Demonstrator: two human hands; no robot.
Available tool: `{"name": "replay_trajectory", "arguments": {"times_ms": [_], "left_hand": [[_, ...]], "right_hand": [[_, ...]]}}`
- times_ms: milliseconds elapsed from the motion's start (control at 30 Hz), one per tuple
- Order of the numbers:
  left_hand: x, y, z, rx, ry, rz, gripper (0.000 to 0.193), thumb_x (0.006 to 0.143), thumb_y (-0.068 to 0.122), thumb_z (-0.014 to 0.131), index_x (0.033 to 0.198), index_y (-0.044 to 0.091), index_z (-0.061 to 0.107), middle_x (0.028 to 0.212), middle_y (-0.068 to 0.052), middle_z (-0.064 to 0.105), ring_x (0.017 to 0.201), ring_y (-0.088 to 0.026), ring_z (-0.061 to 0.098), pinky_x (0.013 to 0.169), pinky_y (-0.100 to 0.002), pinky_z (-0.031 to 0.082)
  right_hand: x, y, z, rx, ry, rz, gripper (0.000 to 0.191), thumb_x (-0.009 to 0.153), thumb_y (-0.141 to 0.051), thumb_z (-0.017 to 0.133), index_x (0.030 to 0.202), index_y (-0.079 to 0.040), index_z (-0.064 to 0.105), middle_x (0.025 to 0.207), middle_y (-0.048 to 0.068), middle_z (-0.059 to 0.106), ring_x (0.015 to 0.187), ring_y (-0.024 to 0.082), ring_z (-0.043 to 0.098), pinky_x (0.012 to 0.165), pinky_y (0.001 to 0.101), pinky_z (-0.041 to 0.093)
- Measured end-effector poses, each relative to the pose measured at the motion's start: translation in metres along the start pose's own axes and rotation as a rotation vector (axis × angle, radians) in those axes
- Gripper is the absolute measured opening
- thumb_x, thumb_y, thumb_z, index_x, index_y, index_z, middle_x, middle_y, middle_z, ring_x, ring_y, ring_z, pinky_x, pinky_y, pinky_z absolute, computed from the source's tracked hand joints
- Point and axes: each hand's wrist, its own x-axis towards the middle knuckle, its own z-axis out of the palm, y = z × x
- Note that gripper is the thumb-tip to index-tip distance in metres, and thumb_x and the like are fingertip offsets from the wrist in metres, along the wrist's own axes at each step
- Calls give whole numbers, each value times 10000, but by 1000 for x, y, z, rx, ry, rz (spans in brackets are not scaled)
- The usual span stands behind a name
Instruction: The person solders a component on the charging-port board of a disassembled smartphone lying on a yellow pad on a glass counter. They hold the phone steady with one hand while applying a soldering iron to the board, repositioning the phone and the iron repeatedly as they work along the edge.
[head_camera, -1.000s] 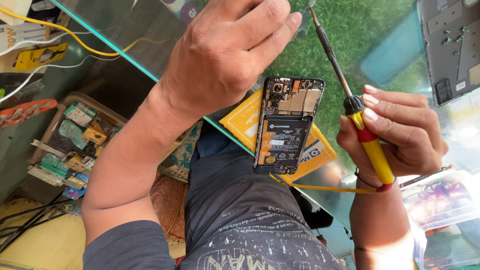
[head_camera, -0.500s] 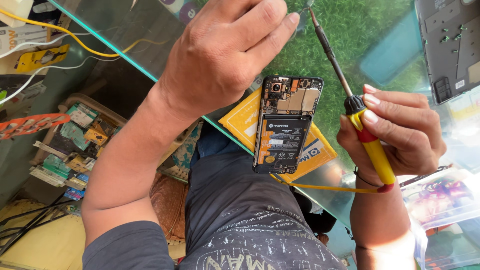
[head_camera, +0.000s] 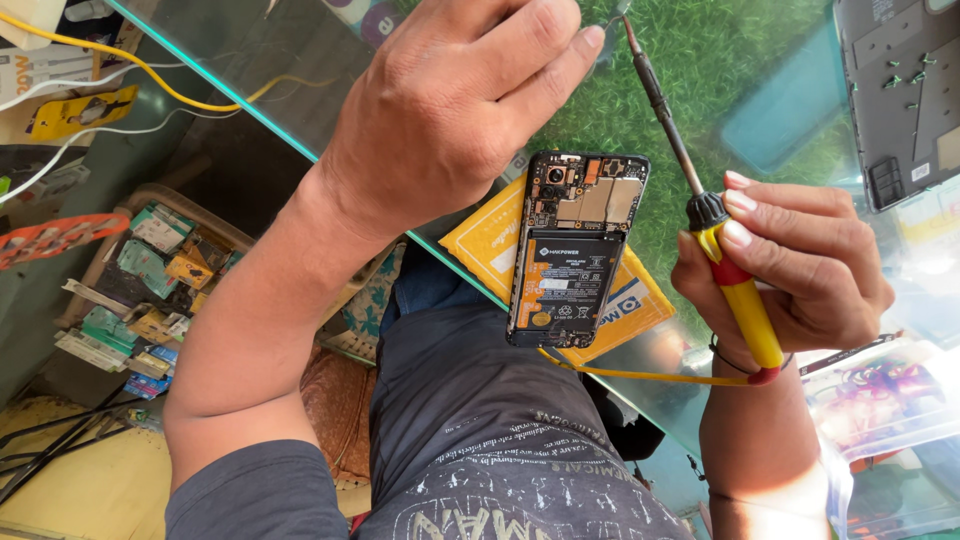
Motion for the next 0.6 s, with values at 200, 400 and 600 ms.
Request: {"name": "replay_trajectory", "arguments": {"times_ms": [200, 400, 600], "left_hand": [[0, 0, 0, -2, -3, -2, 288, 941, 17, 646, 1216, -51, 699, 1198, -77, 582, 1163, -245, 576, 992, -336, 525], [0, 0, -1, -10, -1, -6, 284, 944, 23, 645, 1213, -51, 696, 1195, -78, 581, 1165, -246, 577, 990, -340, 525], [-1, 0, -2, -6, -6, -2, 288, 944, 26, 640, 1217, -53, 687, 1200, -80, 581, 1170, -249, 576, 989, -346, 527]], "right_hand": [[0, 0, 1, -15, -1, -17, 310, 834, 62, 913, 1008, -6, 666, 1028, 160, 690, 956, 363, 750, 810, 382, 651], [0, -2, 3, -12, 16, -8, 313, 857, 44, 920, 1029, -14, 666, 1038, 156, 688, 946, 352, 758, 817, 374, 650], [-4, -7, 1, 32, 56, 105, 304, 907, -46, 927, 1050, -31, 658, 1081, 136, 687, 983, 327, 764, 871, 369, 671]]}}
